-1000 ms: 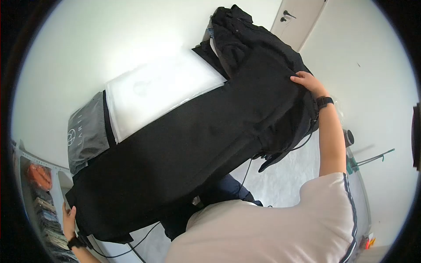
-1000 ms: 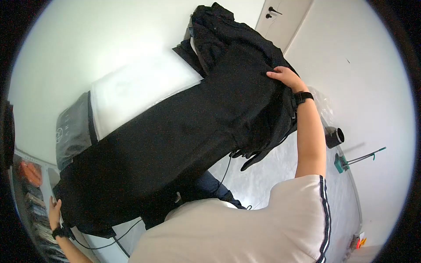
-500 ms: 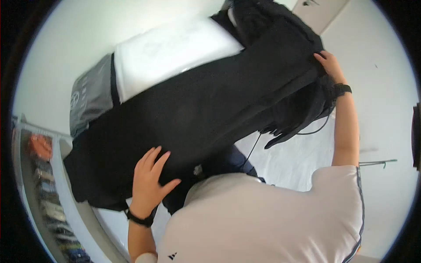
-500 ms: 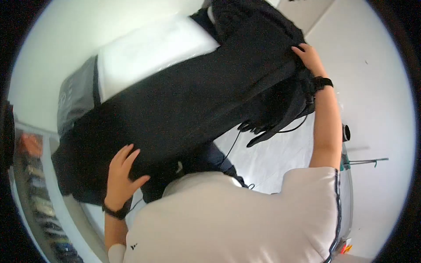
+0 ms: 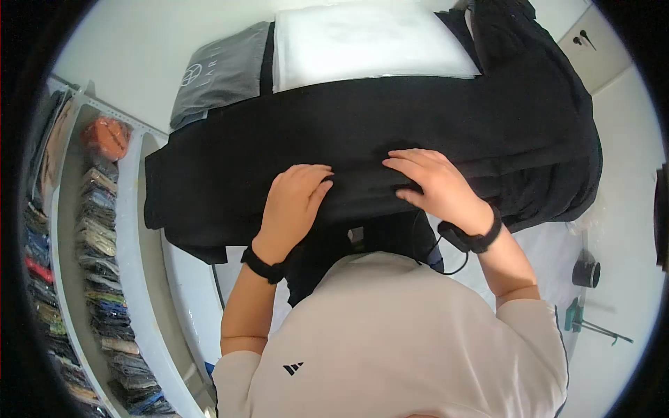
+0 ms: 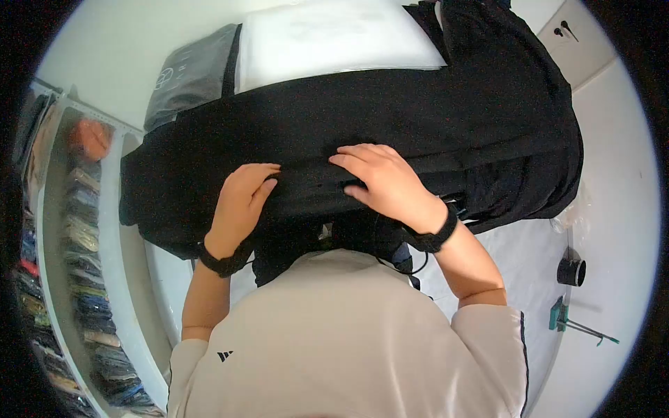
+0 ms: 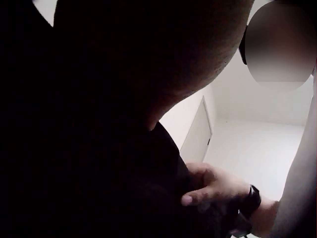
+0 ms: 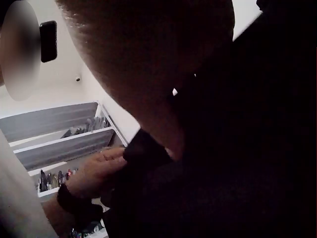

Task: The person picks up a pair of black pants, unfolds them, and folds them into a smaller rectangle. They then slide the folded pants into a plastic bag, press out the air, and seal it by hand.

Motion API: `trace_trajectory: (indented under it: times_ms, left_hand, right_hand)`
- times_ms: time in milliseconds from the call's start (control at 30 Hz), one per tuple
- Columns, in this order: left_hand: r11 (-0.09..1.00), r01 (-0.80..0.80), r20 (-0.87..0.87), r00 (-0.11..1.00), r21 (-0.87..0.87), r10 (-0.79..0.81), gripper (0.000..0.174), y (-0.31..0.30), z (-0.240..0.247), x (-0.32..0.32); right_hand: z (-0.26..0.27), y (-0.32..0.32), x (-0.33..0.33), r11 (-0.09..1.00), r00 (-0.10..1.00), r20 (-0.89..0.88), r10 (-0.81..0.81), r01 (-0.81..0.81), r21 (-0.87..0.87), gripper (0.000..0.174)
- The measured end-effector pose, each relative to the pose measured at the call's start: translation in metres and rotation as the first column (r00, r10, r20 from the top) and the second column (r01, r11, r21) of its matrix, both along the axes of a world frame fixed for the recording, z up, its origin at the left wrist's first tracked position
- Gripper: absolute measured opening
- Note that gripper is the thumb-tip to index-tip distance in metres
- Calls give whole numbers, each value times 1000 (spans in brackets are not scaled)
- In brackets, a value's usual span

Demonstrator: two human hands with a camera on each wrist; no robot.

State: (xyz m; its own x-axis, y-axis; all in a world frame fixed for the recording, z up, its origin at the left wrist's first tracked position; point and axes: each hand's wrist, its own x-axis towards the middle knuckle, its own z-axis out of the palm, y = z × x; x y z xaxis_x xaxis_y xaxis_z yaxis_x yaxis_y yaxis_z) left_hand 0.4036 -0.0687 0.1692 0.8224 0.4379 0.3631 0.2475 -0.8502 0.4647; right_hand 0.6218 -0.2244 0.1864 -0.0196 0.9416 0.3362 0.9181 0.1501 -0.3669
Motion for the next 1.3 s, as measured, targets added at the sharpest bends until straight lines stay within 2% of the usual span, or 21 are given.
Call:
trace_trajectory:
  times_ms: [67, 133, 267, 400, 467, 500, 567, 600, 733, 767, 800, 833, 900, 967, 1033, 1067, 1100, 1167, 1200, 1267, 1300]
  left_hand:
    - [993, -5, -50, 999, -121, -1, 22, 3, 11, 2]
    - [1000, -9, 6, 1000, -22, 9, 25, -8, 22, 9]
    - [959, -137, 119, 987, 247, 110, 36, -29, 12, 38]
    - [969, -199, 0, 979, 147, 202, 25, -21, 15, 51]
    - [983, -180, 42, 983, 42, 178, 23, -10, 23, 49]
    - [985, -157, 85, 983, -65, 162, 21, -4, 26, 47]
    - [985, -69, 115, 989, -159, 88, 22, 10, 29, 46]
    - [985, -59, 99, 992, -159, 75, 22, 13, 31, 46]
    - [988, 7, -58, 998, -152, -16, 23, 12, 48, 46]
    - [989, 8, -60, 998, -145, -16, 23, 9, 50, 46]
    - [996, 12, -52, 999, -92, -17, 23, 5, 52, 44]
    - [999, 12, -46, 999, -40, -14, 24, 2, 54, 42]
    - [995, 7, -84, 996, -95, -15, 24, 1, 58, 37]
    - [995, 56, -93, 994, -82, -63, 25, 2, 57, 26]
    - [995, 40, -5, 999, -90, -40, 28, 6, 59, 7]
    - [995, 38, 87, 996, -91, -30, 30, 10, 61, -6]
    - [990, -11, 108, 994, -137, 26, 31, 13, 66, -22]
    - [981, -163, 156, 972, -108, 178, 25, 21, 59, -53]
    - [979, -175, 155, 969, -107, 190, 25, 23, 54, -68]
    - [946, -279, 175, 936, -163, 306, 21, 24, 43, -91]
    - [943, -291, 173, 932, -163, 318, 21, 23, 38, -98]
  right_hand:
    - [-5, 13, 3, 999, 1000, 28, 6, -7, 35, 33]
    - [-1, 21, 3, 964, 969, -51, -243, 235, -125, 19]
    - [-1, 31, 3, 961, 959, -57, -278, 278, -1, 19]
    - [7, 28, 1, 960, 959, -91, -268, 274, 57, 13]
    - [14, 22, -2, 837, 968, 4, -251, 215, 503, 12]
    - [12, 16, -7, 837, 968, 3, -251, 216, 502, 12]
    - [8, 1, -20, 923, 981, -164, 108, -37, 384, 13]
    - [3, 5, -29, 962, 964, -210, 165, -110, 250, 17]
    - [-24, 52, -48, 972, 971, -220, 95, -43, 229, 32]
    - [-28, 68, -46, 989, 923, -364, 126, -144, -23, 36]
    - [-31, 81, -46, 927, 857, -502, 115, -274, -255, 40]
    - [-33, 90, -47, 927, 855, -504, 123, -280, -249, 40]
    - [-37, 102, -53, 841, 742, -626, 240, -481, -248, 45]
    - [-35, 104, -63, 803, 779, -554, 295, -516, -299, 45]
    - [-32, 94, -73, 881, 755, -561, 339, -463, -91, 49]
    - [-4, 77, -73, 944, 836, -469, 283, -329, -16, 53]
    - [-17, 79, -74, 903, 734, -593, 331, -428, -25, 58]
    - [-24, 72, -85, 923, 754, -641, 147, -337, -184, 60]
    - [-21, 76, -89, 919, 751, -641, 156, -348, -184, 60]
    - [-11, 86, -97, 681, 873, -487, 20, -369, -632, 58]
    - [-11, 88, -99, 676, 872, -489, 31, -378, -632, 58]
